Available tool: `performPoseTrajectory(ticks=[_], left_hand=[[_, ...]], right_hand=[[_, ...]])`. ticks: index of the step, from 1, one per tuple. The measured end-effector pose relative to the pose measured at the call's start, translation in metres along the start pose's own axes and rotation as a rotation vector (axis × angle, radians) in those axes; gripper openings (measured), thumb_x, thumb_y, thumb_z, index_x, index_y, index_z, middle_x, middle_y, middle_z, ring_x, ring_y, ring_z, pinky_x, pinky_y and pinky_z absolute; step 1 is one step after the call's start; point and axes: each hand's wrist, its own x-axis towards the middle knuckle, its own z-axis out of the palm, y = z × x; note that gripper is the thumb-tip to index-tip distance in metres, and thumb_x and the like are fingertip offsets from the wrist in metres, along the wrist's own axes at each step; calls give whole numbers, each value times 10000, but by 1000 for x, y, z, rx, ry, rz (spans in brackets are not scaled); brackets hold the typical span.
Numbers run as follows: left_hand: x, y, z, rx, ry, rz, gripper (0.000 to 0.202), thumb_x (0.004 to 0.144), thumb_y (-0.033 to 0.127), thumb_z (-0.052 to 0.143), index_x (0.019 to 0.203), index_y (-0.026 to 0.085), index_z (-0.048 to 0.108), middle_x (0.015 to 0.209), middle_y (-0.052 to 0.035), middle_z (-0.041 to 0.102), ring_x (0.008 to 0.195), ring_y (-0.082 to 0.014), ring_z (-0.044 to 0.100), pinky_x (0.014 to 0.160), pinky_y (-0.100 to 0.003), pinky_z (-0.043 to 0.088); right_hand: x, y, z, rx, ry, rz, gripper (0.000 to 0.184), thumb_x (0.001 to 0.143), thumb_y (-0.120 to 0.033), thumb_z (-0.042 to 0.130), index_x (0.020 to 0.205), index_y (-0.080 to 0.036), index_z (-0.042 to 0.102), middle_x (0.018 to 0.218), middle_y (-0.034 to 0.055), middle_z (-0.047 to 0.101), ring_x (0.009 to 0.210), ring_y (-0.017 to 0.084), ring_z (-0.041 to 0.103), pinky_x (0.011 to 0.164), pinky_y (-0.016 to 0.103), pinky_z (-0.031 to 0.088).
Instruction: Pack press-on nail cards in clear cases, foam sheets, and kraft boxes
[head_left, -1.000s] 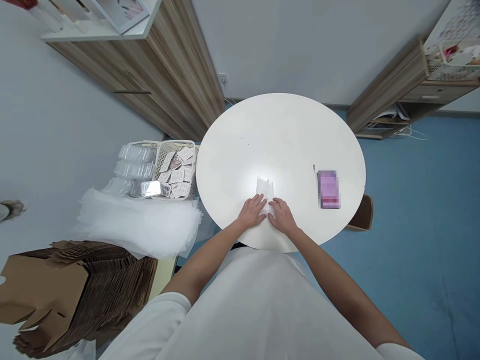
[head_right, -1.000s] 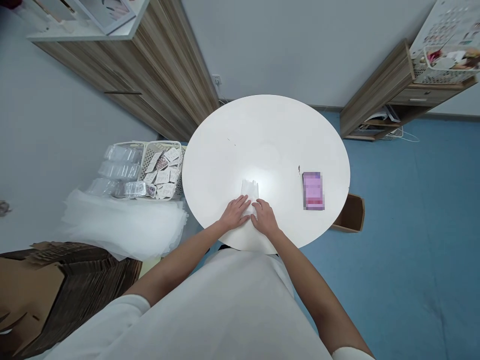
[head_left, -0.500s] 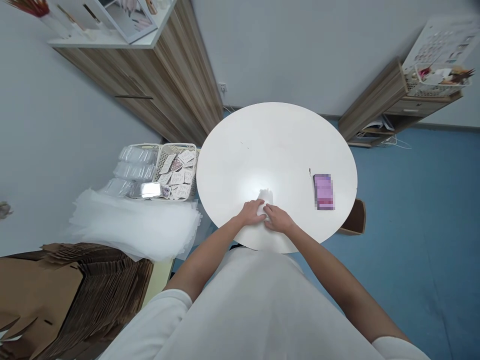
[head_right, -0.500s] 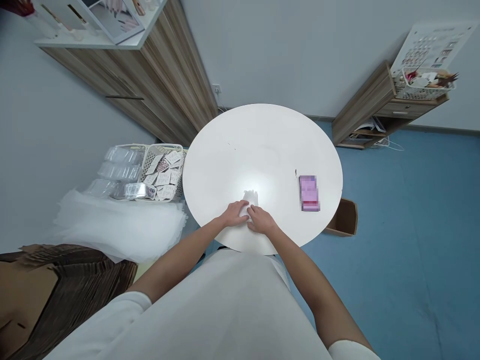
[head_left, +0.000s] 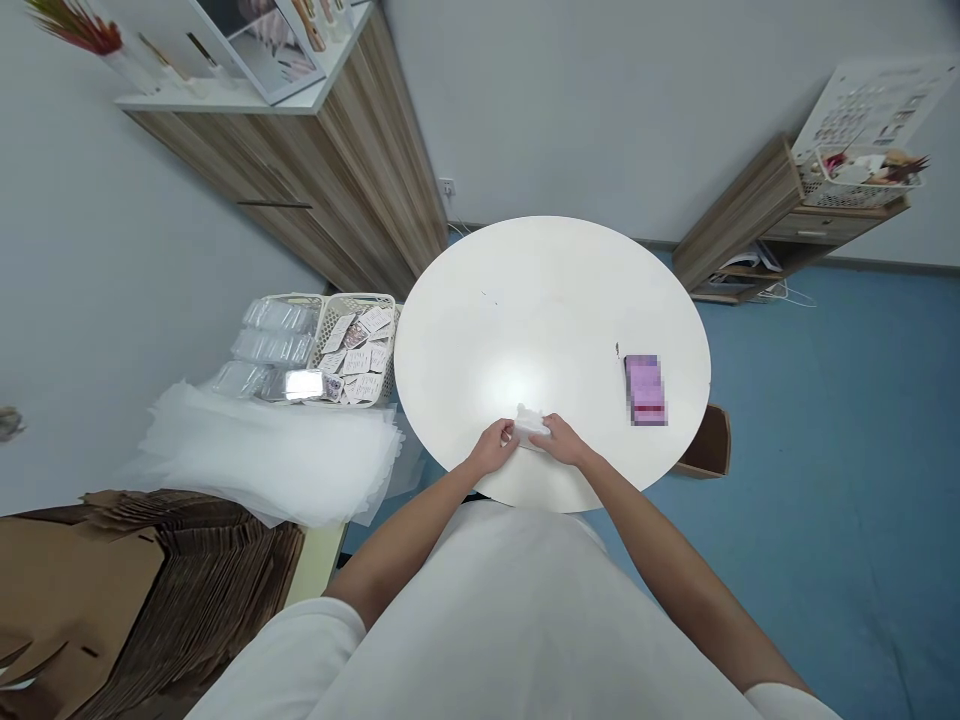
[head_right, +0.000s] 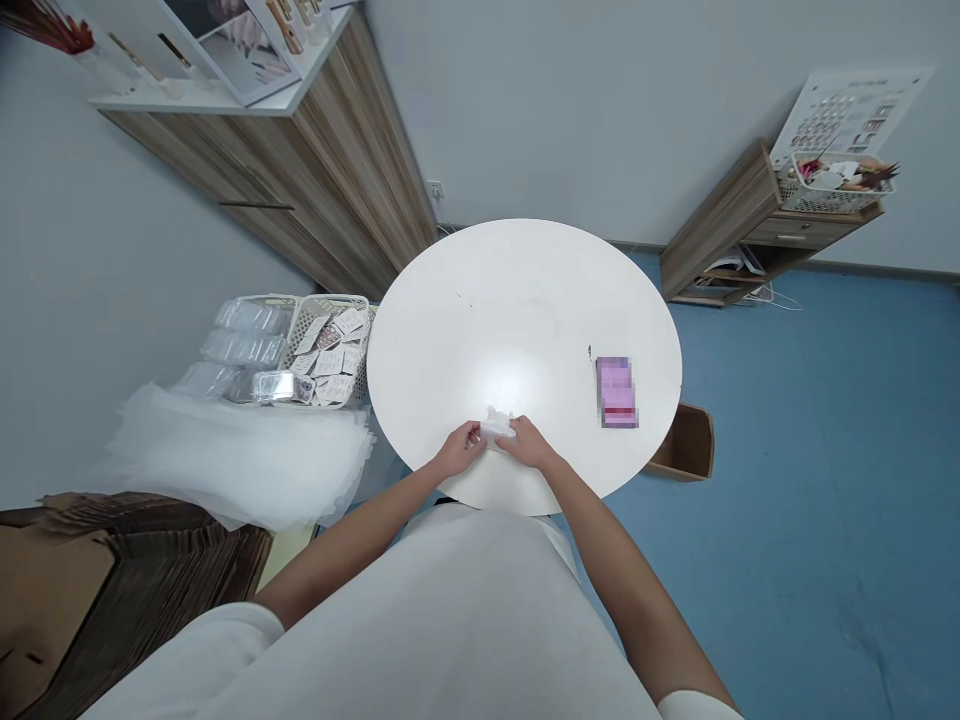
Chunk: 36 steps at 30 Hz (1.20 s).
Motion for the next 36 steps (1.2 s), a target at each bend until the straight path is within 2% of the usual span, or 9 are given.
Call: performPoseTrajectory(ticks=[5,9,12,17,21,25,33,36], left_hand=[[7,3,9,6,132,-148,288,746,259,530,1025,188,506,858,-23,557,675,-117,519,691,-284,455],[10,8,14,64,223,-129,449,751,250,535,1179,202,411,1036,-64,501,716,-122,526,715,-298,462],[13,10,16,119,188,-53,424,770,178,478,1189,201,414,1079,-79,474,765,-137,529,751,-318,459],[17,10,16,122,165,-61,408,750,145,481,1156,178,450,1033,-83,483,731,-139,530,768,-336,460],[16,9,16,66,177,-80,424,752,147,484,1171,191,440,1013,-75,486,761,-139,522,758,-320,464],[13,10,18,17,189,-103,425,762,154,478,1181,206,435,1011,-69,485,775,-134,512,774,-321,455],[1,20,27,-83,335,-293,494,779,273,507,1245,213,354,1106,-94,444,873,-158,490,807,-331,427],[-5,23,31,-93,315,-301,528,796,298,477,1285,224,293,1206,-112,360,933,-168,478,837,-339,418]], right_hand=[[16,4,5,25,176,152,459,755,-462,468,1123,-188,469,1090,94,475,919,190,513,746,278,405],[21,3,9,-19,298,247,533,753,-466,460,1212,-207,379,1138,97,444,922,206,512,711,294,404],[19,2,10,-36,313,258,562,757,-488,440,1240,-218,340,1150,93,446,921,219,511,698,307,400],[2,4,19,40,379,256,548,779,-486,388,1249,-215,315,1133,80,461,962,204,500,722,295,394],[-7,8,30,95,337,278,521,729,-423,477,1194,-216,365,993,45,524,863,187,531,683,281,398],[-7,10,32,176,322,290,507,700,-380,512,1163,-216,385,925,27,543,808,176,540,670,274,399],[-19,19,24,264,271,281,531,708,-391,488,1198,-225,366,1009,46,521,866,179,545,695,277,420],[-22,22,24,286,250,260,555,705,-371,482,1224,-240,335,1054,50,502,855,172,555,681,283,445]])
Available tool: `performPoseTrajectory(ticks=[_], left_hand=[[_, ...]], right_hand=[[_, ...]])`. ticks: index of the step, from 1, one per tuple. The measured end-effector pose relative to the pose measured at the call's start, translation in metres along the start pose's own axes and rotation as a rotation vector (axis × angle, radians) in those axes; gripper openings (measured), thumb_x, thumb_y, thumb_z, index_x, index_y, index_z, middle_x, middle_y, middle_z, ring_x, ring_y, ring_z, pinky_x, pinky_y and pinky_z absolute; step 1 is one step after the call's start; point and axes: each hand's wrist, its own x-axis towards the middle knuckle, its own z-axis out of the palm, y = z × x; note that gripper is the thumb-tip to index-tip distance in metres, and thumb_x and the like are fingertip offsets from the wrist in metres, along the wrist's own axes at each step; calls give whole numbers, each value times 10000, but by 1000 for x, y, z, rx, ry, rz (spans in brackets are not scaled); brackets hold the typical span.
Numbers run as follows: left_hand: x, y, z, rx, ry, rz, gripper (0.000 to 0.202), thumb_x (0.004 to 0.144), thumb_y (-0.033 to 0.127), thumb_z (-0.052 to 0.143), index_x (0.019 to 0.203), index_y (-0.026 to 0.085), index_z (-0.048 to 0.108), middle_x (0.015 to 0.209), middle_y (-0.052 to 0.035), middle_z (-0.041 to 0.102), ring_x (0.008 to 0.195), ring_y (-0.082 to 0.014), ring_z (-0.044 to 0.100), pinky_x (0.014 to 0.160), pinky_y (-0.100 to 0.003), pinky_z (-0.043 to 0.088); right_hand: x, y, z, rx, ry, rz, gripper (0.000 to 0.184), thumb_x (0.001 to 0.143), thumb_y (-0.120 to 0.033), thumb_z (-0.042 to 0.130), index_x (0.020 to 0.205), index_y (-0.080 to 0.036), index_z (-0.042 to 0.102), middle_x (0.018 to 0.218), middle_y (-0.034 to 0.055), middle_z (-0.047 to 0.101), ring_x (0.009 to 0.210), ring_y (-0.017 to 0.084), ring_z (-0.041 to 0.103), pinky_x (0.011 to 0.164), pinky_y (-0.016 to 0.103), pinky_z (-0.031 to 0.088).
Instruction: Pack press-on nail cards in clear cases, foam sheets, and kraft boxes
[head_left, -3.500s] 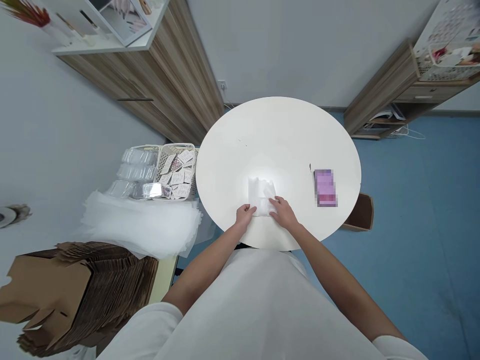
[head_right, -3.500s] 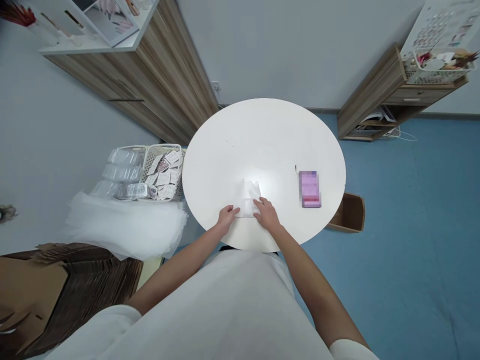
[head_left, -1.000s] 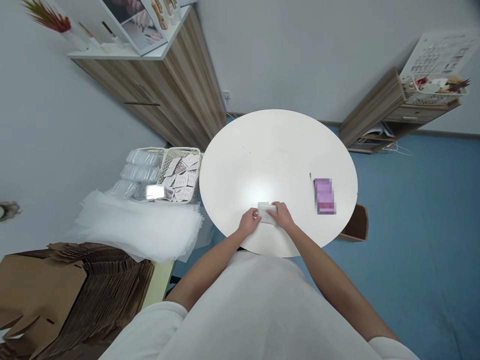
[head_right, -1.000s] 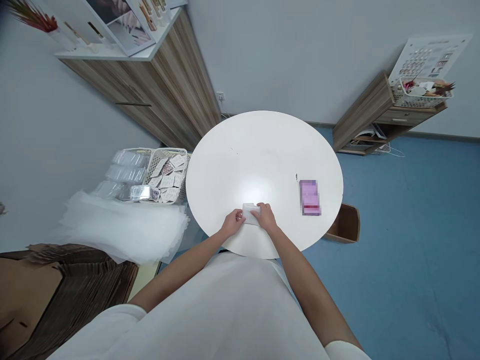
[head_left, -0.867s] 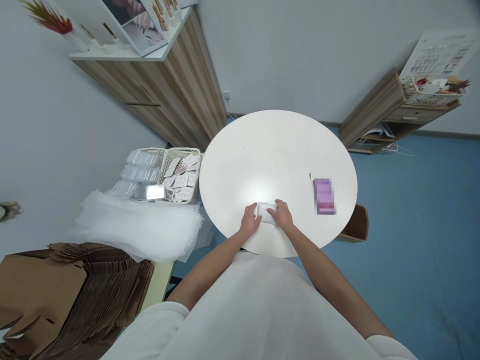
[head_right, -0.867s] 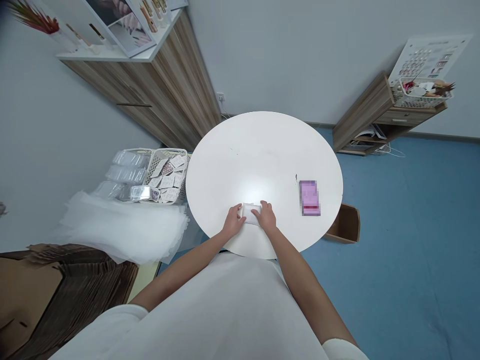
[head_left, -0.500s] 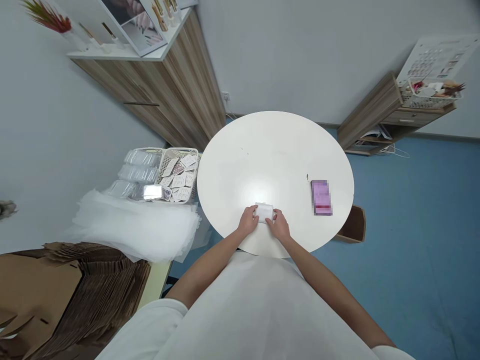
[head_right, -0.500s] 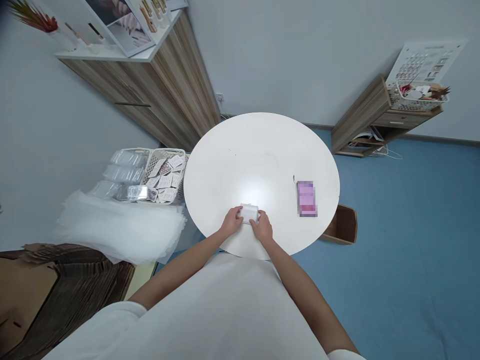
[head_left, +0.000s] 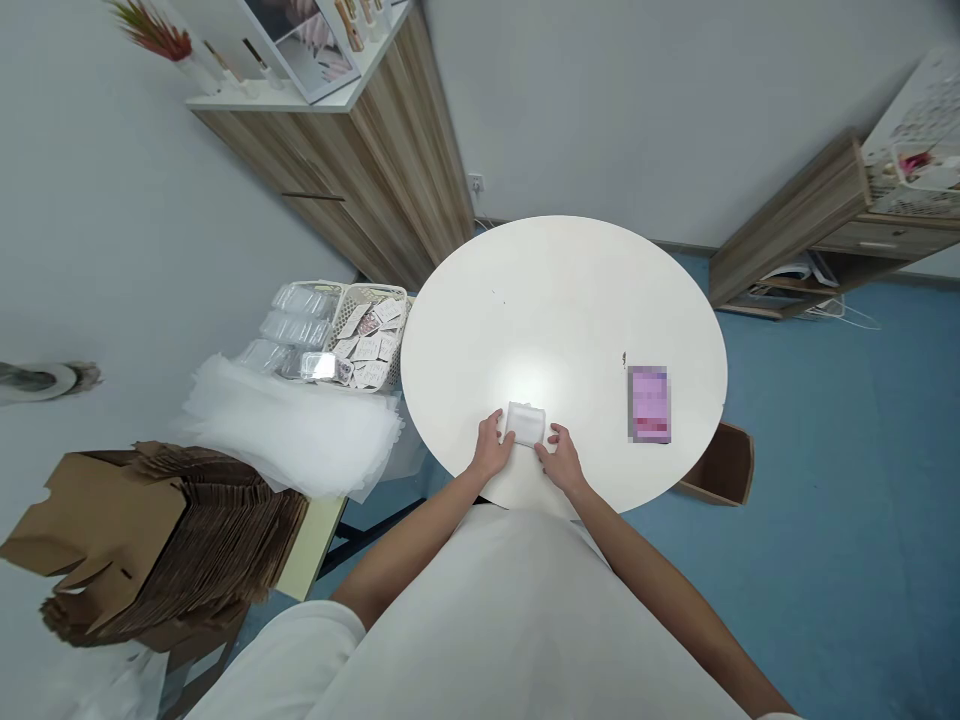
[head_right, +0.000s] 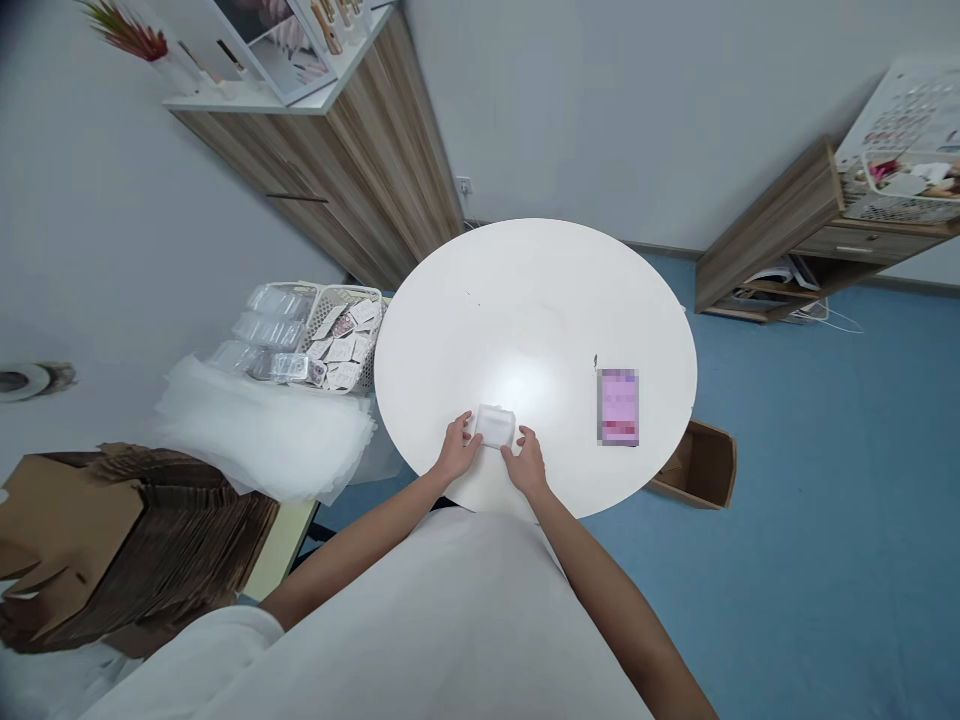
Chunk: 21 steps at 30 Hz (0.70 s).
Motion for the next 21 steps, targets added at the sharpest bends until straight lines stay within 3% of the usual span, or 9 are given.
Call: performPoseTrajectory(ticks=[5,12,16,21], left_hand=[[-6,-2,5,28,-121,57,591,757,214,501,1301,239,273,1251,-106,313,1073,-199,424,914,-364,381],[8,-7,3,-95,-34,34,569,735,178,503,1274,201,320,1229,-122,384,1137,-231,390,876,-355,409],[27,-21,-28,-117,33,37,557,750,221,495,1275,192,310,1258,-124,365,1167,-240,370,906,-376,384],[61,-46,-92,-174,104,81,567,746,186,478,1275,176,273,1282,-116,376,1188,-223,361,962,-378,337]], right_hand=[[4,-4,0,47,-103,-29,590,704,-341,485,1253,-249,291,1093,60,495,813,169,575,656,294,480],[13,-32,12,163,-176,-42,653,682,-296,527,1268,-201,255,1138,98,478,893,188,573,724,290,491],[22,-65,43,249,-196,-71,690,663,-274,554,1280,-213,249,1162,93,459,905,181,570,752,305,488],[49,-118,96,182,-198,-95,704,669,-283,532,1304,-240,233,1190,80,440,905,165,564,774,298,476]])
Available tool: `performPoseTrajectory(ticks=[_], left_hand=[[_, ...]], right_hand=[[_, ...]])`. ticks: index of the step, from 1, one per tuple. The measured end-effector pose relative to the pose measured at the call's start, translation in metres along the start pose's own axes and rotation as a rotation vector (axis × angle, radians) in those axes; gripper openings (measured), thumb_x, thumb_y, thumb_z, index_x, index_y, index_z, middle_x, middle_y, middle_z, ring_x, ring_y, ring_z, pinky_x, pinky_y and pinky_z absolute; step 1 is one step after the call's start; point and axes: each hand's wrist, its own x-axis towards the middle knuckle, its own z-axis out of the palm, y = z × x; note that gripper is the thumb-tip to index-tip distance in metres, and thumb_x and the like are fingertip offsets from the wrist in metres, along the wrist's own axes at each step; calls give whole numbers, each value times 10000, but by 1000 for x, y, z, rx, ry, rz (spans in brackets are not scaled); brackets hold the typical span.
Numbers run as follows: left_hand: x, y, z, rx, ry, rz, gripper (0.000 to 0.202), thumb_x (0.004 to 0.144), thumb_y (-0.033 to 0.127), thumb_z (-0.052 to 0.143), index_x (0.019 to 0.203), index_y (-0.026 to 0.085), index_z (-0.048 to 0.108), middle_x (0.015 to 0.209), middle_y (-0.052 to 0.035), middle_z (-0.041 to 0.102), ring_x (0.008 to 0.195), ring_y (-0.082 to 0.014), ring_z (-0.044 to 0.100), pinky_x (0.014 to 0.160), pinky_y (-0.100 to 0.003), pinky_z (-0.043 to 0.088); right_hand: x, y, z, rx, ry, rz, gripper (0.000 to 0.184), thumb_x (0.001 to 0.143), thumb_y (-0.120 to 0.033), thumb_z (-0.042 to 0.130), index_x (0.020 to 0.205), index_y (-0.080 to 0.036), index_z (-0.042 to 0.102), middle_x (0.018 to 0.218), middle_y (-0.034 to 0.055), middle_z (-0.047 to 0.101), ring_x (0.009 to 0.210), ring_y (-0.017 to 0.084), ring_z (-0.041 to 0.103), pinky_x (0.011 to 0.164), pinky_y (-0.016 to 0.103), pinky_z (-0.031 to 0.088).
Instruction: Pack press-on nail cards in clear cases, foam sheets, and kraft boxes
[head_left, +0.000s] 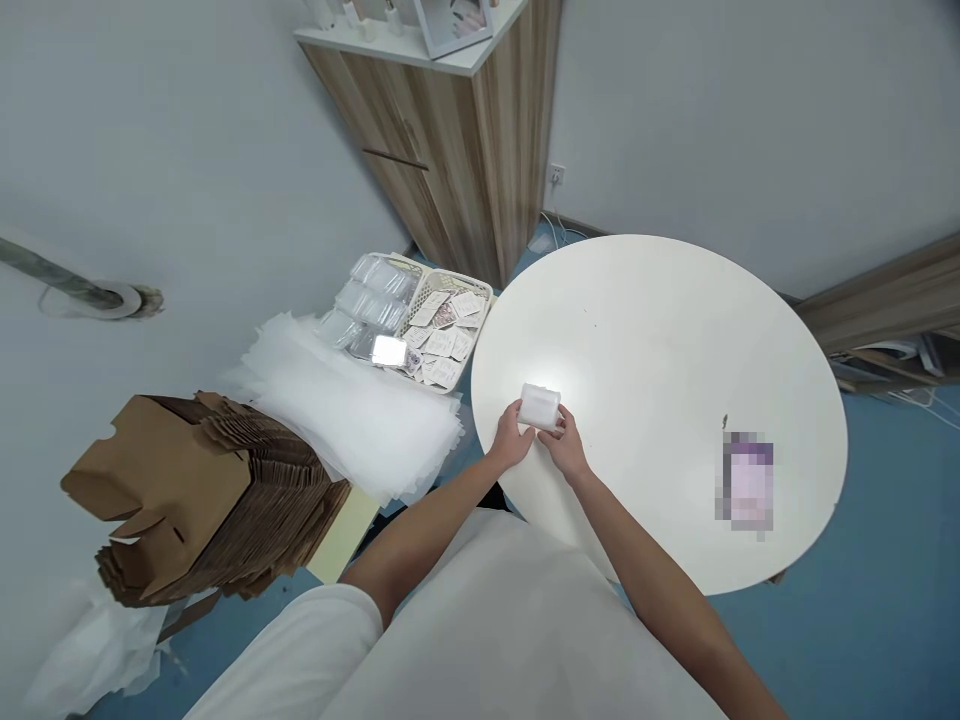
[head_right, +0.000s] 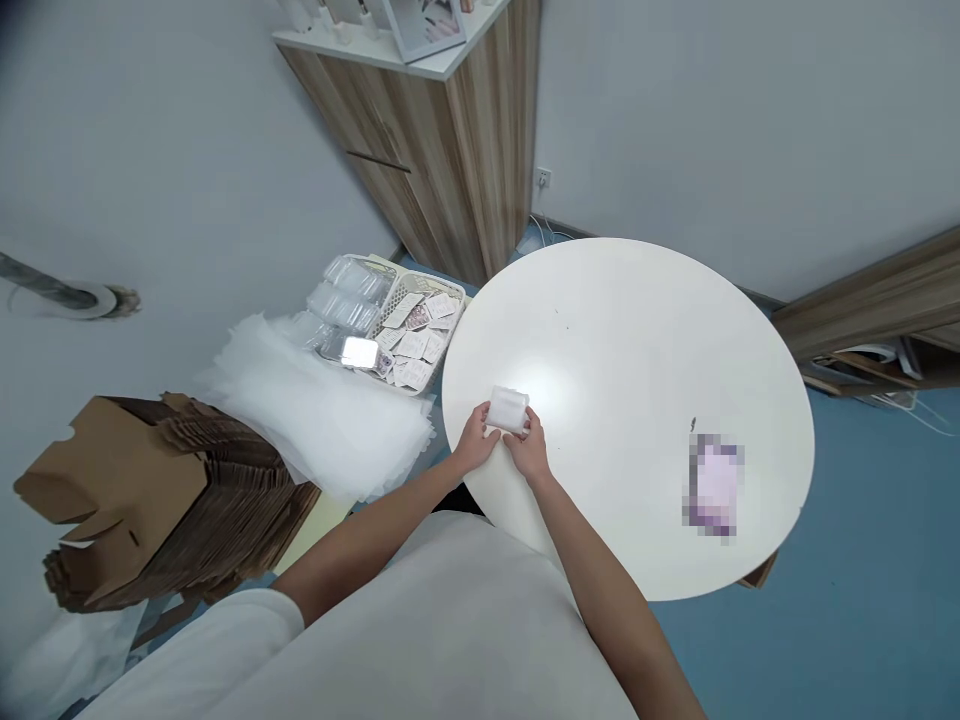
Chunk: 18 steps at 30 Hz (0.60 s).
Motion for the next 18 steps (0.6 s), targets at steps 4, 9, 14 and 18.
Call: performPoseTrajectory(ticks=[4,9,14,18], left_hand=[[37,-7,-46,65,-15,-12,569,737,161,463,1274,172,279,1319,-112,345,1239,-231,292,1013,-382,274],[76,-4,-77,217,-73,63,647,695,138,502,1291,171,251,1398,-117,192,1299,-267,145,1051,-424,185],[97,2,-90,364,-118,173,699,666,129,514,1307,144,234,1399,-143,133,1301,-315,86,1020,-454,216],[101,2,-98,486,-125,279,715,647,79,476,1316,131,228,1377,-155,186,1295,-305,122,1019,-455,214]], right_hand=[[38,-29,37,7,16,4,727,658,-261,526,1319,-250,223,1187,75,439,905,161,563,778,293,469],[75,-54,62,23,33,-19,744,657,-227,500,1341,-245,208,1191,67,447,947,161,552,802,288,459],[100,-66,74,121,50,-50,768,640,-183,494,1347,-219,195,1194,76,444,964,159,554,826,288,449],[111,-69,80,132,5,-121,774,646,-155,474,1352,-224,164,1181,69,445,987,159,547,835,293,446]])
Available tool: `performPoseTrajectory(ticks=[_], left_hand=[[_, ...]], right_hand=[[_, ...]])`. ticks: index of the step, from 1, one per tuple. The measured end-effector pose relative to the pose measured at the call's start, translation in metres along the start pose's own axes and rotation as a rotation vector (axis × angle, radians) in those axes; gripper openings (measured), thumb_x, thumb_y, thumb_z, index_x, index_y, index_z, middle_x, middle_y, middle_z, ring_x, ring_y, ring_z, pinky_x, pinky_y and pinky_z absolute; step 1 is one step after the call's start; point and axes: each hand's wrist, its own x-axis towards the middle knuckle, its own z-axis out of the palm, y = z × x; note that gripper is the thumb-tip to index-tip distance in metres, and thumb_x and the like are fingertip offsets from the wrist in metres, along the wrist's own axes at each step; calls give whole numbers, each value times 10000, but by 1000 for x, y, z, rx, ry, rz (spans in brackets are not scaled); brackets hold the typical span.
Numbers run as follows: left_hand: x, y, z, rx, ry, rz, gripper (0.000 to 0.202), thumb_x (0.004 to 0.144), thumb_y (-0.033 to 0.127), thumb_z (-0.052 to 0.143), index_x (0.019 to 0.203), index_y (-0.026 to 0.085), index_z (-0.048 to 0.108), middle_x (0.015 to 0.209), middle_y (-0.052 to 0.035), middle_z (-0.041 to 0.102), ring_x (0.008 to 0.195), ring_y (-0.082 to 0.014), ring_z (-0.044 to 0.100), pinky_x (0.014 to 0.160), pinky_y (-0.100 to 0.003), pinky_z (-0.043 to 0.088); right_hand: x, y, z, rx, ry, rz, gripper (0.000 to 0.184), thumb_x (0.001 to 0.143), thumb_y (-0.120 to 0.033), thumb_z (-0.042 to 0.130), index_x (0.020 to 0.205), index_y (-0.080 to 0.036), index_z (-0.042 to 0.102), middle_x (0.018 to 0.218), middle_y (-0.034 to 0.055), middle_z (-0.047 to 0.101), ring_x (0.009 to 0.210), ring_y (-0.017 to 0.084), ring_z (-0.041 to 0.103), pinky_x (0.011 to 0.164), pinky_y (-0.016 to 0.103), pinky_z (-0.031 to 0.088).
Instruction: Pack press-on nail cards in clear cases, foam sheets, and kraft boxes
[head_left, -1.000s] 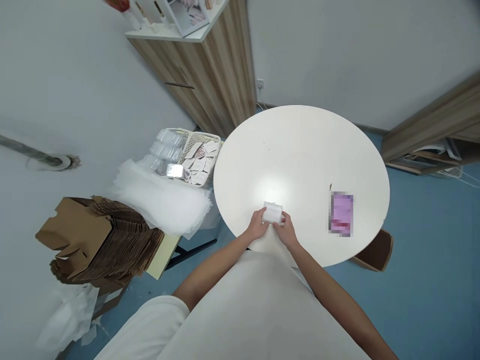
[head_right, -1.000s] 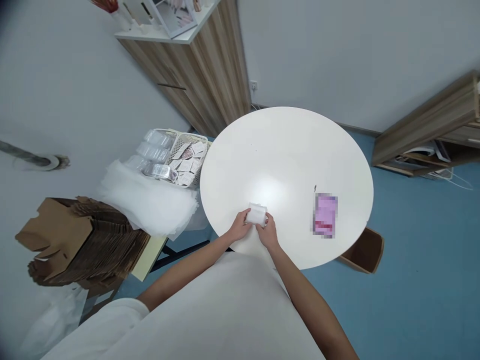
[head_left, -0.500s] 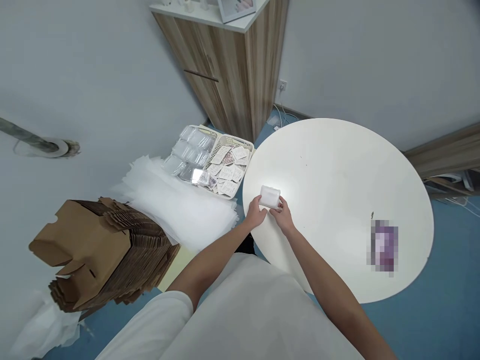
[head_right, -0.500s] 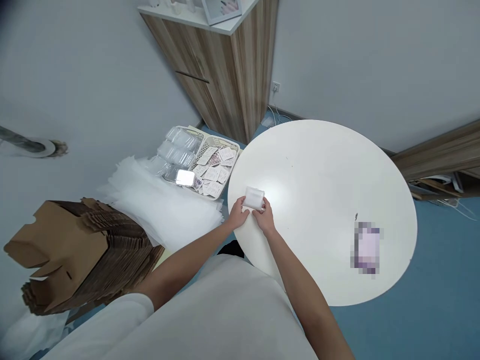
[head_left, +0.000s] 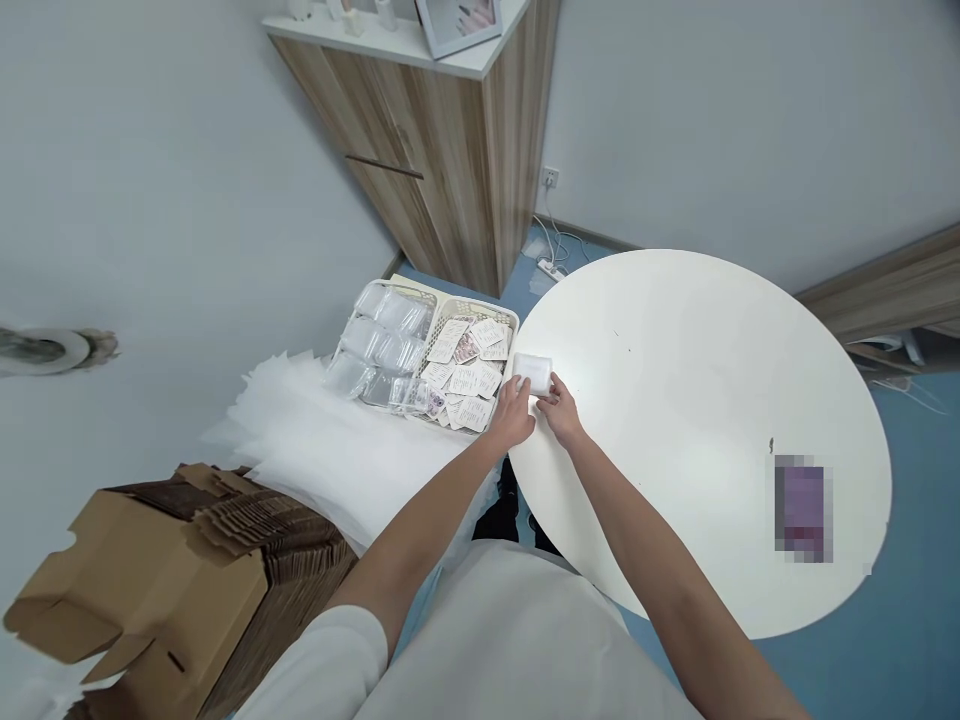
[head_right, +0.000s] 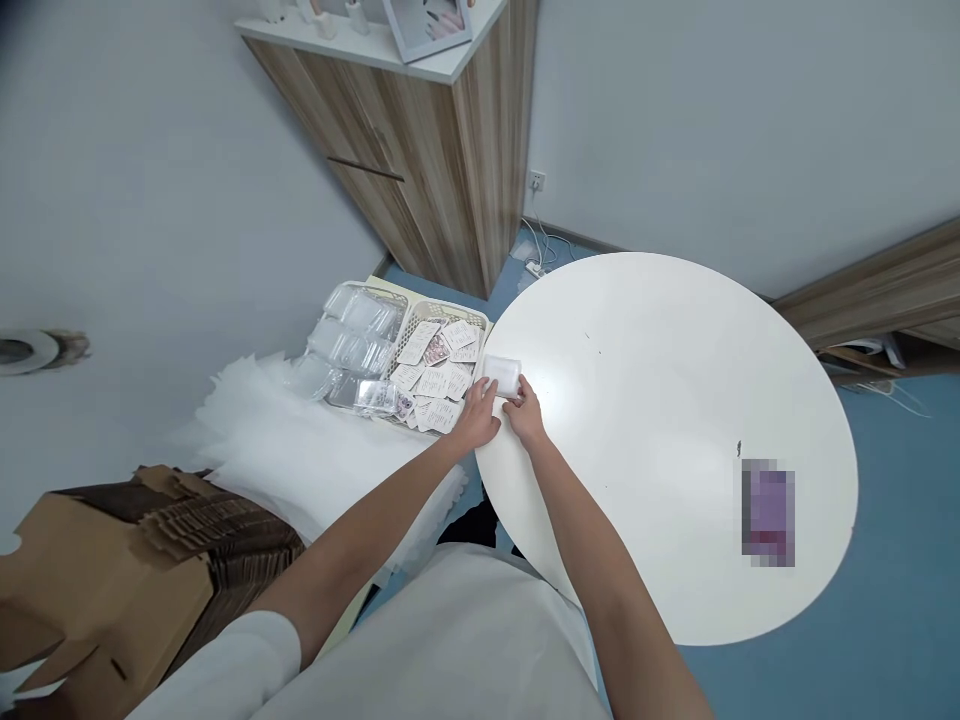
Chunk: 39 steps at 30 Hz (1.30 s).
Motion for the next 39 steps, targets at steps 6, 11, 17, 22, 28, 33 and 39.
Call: performPoseTrajectory(ticks=[6,11,17,22,28,33,39], left_hand=[[-5,-2,-1,95,-28,76,747,621,53,464,1320,181,237,1428,-104,117,1313,-307,51,1018,-509,192],[-5,-1,0,83,-11,73,716,633,52,449,1313,170,259,1435,-106,110,1318,-295,34,1034,-491,179],[-6,0,0,28,12,77,703,623,43,454,1299,122,278,1438,-134,96,1320,-290,-2,1051,-470,148],[-11,1,-1,31,7,66,694,646,73,457,1306,123,250,1443,-132,79,1320,-284,-14,1051,-478,146],[-20,2,-1,64,-6,94,654,681,110,462,1299,114,251,1438,-147,91,1320,-281,-7,1050,-466,168],[-26,5,-2,123,-40,116,629,700,154,467,1290,108,253,1437,-154,87,1319,-279,-18,1056,-451,162],[-30,8,0,186,-63,135,600,723,189,466,1280,101,263,1430,-170,104,1318,-287,9,1054,-437,175]], right_hand=[[-5,10,2,-366,130,-85,751,647,-144,476,1342,-208,200,1218,112,359,983,192,498,826,348,456],[-9,14,5,-423,115,-134,673,657,-120,445,1302,-209,272,1176,101,369,948,177,506,828,343,459],[-6,11,2,-438,89,-144,660,663,-141,458,1296,-192,279,1180,104,384,973,187,493,822,339,462],[-11,12,0,-416,104,-131,691,666,-174,478,1314,-186,241,1210,108,367,968,183,491,791,315,472],[-22,9,-3,-398,141,-102,682,675,-196,481,1312,-184,237,1215,110,370,882,162,530,801,313,467],[-31,3,-10,-394,159,-78,643,699,-212,461,1304,-170,248,1243,129,359,790,142,564,846,335,441],[-43,0,-19,-416,151,-41,623,707,-234,481,1293,-170,281,1240,131,391,755,148,575,835,338,444]])
